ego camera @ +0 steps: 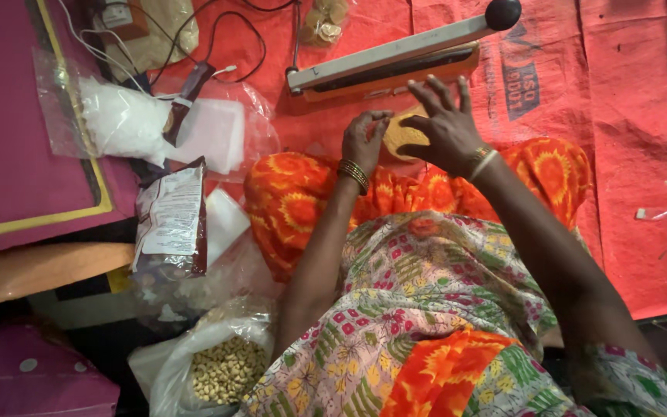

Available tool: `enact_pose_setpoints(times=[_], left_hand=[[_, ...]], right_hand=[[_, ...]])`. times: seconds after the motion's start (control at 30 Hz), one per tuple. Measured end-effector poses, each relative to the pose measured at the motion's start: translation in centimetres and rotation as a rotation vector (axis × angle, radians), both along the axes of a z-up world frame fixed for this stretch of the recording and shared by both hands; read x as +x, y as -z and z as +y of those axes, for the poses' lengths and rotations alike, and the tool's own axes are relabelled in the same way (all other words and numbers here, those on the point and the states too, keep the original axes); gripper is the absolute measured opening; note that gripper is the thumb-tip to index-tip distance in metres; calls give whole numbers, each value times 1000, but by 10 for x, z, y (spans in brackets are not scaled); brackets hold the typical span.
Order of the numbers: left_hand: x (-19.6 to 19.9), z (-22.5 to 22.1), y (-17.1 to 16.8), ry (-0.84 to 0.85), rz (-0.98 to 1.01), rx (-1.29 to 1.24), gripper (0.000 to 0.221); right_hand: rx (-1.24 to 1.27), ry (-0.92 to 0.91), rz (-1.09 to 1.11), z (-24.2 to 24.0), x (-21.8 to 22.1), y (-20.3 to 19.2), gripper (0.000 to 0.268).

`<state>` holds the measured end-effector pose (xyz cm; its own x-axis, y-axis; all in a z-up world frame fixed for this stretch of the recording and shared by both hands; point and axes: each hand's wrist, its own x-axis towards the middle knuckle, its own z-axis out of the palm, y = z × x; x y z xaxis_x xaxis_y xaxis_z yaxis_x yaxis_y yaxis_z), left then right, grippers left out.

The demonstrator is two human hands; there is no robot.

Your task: The person sits on the floor and repeatedly fills small clear plastic bags with a yellow grain-like substance. She places each filled bag into a heat-sealing machine to seal it, then sets the sealed bag aside. The process is repeated for multiple bags.

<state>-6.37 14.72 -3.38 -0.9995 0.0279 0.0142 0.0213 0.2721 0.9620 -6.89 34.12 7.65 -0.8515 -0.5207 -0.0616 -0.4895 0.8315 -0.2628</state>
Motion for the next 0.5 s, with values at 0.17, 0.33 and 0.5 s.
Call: enact_pose_setpoints(times=[0.17, 0.33, 0.5], left_hand=[[0, 4, 5, -10, -45, 158, 10], [3, 2, 6, -45, -20, 120, 7], [5, 1, 12, -32, -31, 227, 7]], right_hand=[[193, 22, -109, -10, -18, 27, 25], [445, 27, -166, 33, -14, 40, 28], [218, -23, -25, 93, 6, 34, 13]])
